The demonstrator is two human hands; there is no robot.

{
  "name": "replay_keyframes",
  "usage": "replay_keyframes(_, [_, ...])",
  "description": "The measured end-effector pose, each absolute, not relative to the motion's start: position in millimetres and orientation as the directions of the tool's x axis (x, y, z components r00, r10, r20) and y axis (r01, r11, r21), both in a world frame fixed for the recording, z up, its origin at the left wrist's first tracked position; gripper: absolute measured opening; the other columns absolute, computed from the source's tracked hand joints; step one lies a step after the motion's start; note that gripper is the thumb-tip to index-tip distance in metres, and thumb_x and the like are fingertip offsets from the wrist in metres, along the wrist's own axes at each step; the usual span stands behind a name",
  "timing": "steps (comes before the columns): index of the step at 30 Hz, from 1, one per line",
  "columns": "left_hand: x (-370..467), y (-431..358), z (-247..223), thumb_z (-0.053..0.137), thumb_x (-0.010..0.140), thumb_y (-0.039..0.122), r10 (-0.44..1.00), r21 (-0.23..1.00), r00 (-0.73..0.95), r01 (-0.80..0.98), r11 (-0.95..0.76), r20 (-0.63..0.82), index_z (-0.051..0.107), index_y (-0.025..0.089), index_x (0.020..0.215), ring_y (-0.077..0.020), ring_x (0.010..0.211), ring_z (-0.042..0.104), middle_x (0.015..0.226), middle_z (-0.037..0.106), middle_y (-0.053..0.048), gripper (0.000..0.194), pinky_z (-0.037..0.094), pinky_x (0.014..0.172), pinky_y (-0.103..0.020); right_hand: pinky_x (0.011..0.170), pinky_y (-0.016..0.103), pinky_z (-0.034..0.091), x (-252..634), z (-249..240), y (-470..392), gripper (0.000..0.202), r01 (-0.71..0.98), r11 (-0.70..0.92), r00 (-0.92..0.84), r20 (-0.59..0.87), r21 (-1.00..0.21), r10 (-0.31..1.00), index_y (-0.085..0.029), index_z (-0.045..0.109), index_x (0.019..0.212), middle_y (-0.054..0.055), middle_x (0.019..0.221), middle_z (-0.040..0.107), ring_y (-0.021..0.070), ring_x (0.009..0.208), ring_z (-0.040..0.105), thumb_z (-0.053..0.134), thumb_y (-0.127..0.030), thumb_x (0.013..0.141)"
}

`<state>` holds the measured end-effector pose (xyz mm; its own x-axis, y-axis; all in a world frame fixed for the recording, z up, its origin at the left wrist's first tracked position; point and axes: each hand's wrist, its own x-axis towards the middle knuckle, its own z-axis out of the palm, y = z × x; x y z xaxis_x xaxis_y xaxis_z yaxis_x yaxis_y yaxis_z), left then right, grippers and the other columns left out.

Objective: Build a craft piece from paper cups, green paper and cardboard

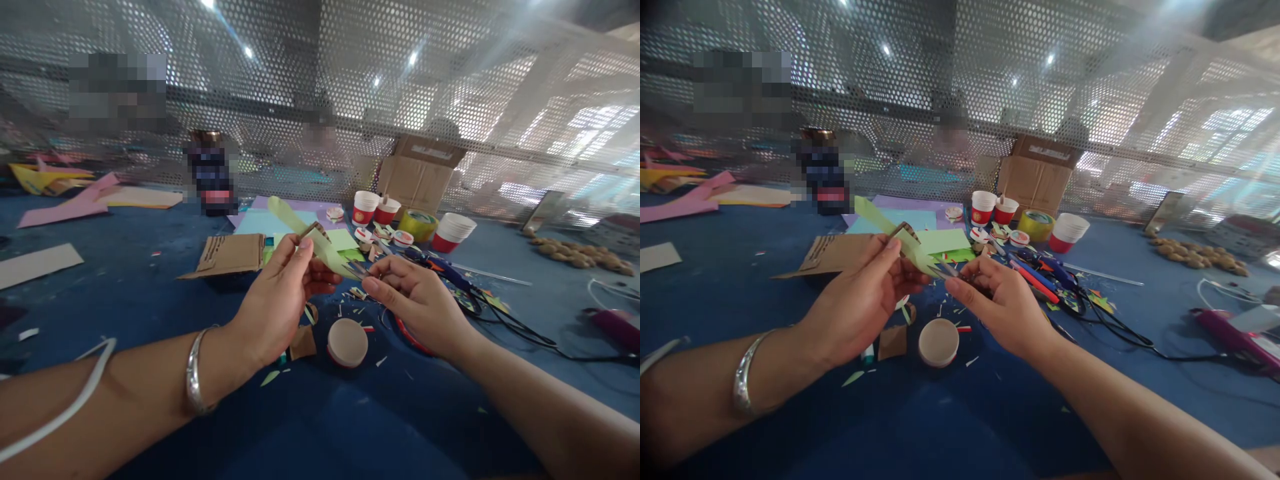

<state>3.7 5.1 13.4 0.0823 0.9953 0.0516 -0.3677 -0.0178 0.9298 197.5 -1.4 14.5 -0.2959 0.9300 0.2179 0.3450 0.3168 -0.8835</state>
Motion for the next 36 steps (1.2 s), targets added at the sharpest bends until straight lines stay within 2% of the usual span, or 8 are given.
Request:
replay_keyframes(7, [5.9,3.5,16.9,0.052,0.1,0.033,0.999,0.897,0.047,-0.443,0.004,0.019,0.054,0.021,0.099,-0.0118,0.065,0.063,0.074,0.063,0.001,0.012,0.053,0.061,-0.02,0.051,0.023,0.032,196.5,15.2,-2.8,0.032,0.349,0.302,-0.305,0.197,-0.887,0.932,-0.019,0.057,0.092,-0.007,0.063,0.052,0.0084,0.055,0.044,0.066,-0.049,0.092])
replay_keyframes(13, [6.1,2.8,17.4,0.052,0.101,0.029,0.997,0.864,0.072,-0.502,0.042,-0.007,0.055,0.021,0.096,-0.0108,0.065,0.065,0.075,0.067,0.0,0.01,0.055,0.062,-0.02,0.053,0.023,0.035,195.4,16.2,-4.2,0.03,0.343,0.299,-0.305,0.196,-0.89,0.932,-0.019,0.057,0.092,-0.005,0.067,0.055,0.0094,0.058,0.047,0.066,-0.048,0.092])
replay_keyframes(20, [8.4,2.2,17.5,0.053,0.1,0.025,0.998,0.838,0.068,-0.544,0.041,-0.005,0.057,0.021,0.097,-0.0096,0.068,0.066,0.08,0.067,0.0,0.006,0.058,0.063,-0.019,0.052,0.023,0.032,195.6,16.2,-4.9,0.027,0.359,0.345,-0.308,0.239,-0.867,0.921,-0.019,0.058,0.09,-0.006,0.064,0.051,0.008,0.056,0.043,0.065,-0.045,0.093])
replay_keyframes(27, [9.4,2.1,20.1,0.052,0.101,0.023,0.999,0.841,0.053,-0.539,0.036,-0.008,0.056,0.02,0.097,-0.0097,0.07,0.067,0.082,0.067,0.0,0.007,0.059,0.065,-0.021,0.051,0.023,0.032,195.5,14.5,-4.1,0.027,0.357,0.35,-0.309,0.244,-0.866,0.919,-0.019,0.059,0.09,-0.007,0.064,0.051,0.0075,0.056,0.042,0.063,-0.046,0.094])
replay_keyframes(31, [7.3,-0.1,20.3,0.051,0.101,0.028,0.998,0.872,0.061,-0.487,0.049,-0.022,0.056,0.02,0.099,-0.0118,0.067,0.068,0.076,0.067,-0.001,0.009,0.056,0.059,-0.019,0.052,0.023,0.032,195.9,13.9,-4.2,0.027,0.358,0.35,-0.304,0.246,-0.866,0.92,-0.019,0.06,0.089,-0.007,0.063,0.05,0.0076,0.055,0.041,0.063,-0.045,0.094])
replay_keyframes(36, [4.6,-3.4,20.3,0.061,0.095,0.023,0.997,0.894,0.078,-0.445,0.047,-0.013,0.059,0.02,0.099,-0.0116,0.069,0.07,0.078,0.068,0.001,0.006,0.053,0.057,-0.016,0.055,0.023,0.035,197.2,15.7,-5.1,0.026,0.372,0.362,-0.296,0.261,-0.855,0.919,-0.019,0.061,0.089,-0.005,0.067,0.054,0.0086,0.059,0.045,0.061,-0.044,0.095])
